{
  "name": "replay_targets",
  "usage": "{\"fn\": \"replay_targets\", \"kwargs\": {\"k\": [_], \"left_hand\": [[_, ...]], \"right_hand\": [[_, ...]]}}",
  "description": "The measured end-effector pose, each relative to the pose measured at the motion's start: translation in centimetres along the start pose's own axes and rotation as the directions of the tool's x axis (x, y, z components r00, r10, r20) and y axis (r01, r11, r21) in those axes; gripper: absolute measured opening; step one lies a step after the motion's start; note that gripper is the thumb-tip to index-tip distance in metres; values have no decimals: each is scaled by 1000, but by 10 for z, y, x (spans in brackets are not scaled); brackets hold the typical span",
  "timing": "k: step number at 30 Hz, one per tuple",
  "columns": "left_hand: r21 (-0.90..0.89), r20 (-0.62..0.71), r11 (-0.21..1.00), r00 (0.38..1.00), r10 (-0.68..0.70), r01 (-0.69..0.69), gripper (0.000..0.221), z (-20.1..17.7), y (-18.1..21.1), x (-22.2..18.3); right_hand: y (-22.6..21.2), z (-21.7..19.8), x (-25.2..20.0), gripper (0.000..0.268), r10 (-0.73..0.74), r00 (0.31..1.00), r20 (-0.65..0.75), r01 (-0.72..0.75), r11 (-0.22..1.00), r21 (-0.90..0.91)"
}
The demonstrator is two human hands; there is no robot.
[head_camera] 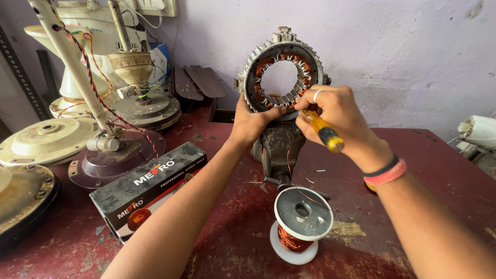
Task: The person winds copper wire around the slots of a motor armature secured in a bench vise. They use a yellow-handled screwdriver to push the wire into the slots and adjust the armature's position as needed.
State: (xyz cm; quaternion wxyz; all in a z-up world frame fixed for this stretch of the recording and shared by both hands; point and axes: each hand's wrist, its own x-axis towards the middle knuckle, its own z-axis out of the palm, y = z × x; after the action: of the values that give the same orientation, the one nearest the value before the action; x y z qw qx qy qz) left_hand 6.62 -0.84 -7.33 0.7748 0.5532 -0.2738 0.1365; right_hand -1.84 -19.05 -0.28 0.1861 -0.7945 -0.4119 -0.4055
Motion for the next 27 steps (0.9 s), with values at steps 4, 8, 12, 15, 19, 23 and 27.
{"fn": "replay_targets", "kwargs": {"k": [4, 8, 12, 15, 19, 23, 27], "left_hand": [[-12, -18, 1000, 1000, 0, 0, 54, 0, -3, 2], [-12, -9, 1000, 1000, -16, 16, 53, 0, -5, 2], [-9, -19, 999, 999, -34, 34, 54, -1, -5, 1], [-10, -4, 999, 999, -48, 48, 54, -2, -5, 2], [-14, 17, 998, 998, -55, 55, 56, -3, -3, 2], [-38, 32, 997, 997, -63, 65, 54, -3, -2, 1], [-41, 42, 998, 998, -44, 46, 52, -4, -3, 1]], "right_hand": [[-2, -28, 2, 13, -112, 983, 145, 111, 994, 16], [-5, -57, -2, 15, 126, 986, 107, -143, 976, 163], [-2, -59, -3, 16, 173, 978, 113, -197, 947, 252], [2, -46, -5, 15, 172, 980, 102, -193, 945, 264], [3, -28, -4, 14, 141, 988, 65, -153, 954, 259], [-5, -23, -6, 10, 1, 1000, -18, 1, 991, 137], [-15, -23, -5, 9, -81, 996, -26, 82, 996, 36]]}}
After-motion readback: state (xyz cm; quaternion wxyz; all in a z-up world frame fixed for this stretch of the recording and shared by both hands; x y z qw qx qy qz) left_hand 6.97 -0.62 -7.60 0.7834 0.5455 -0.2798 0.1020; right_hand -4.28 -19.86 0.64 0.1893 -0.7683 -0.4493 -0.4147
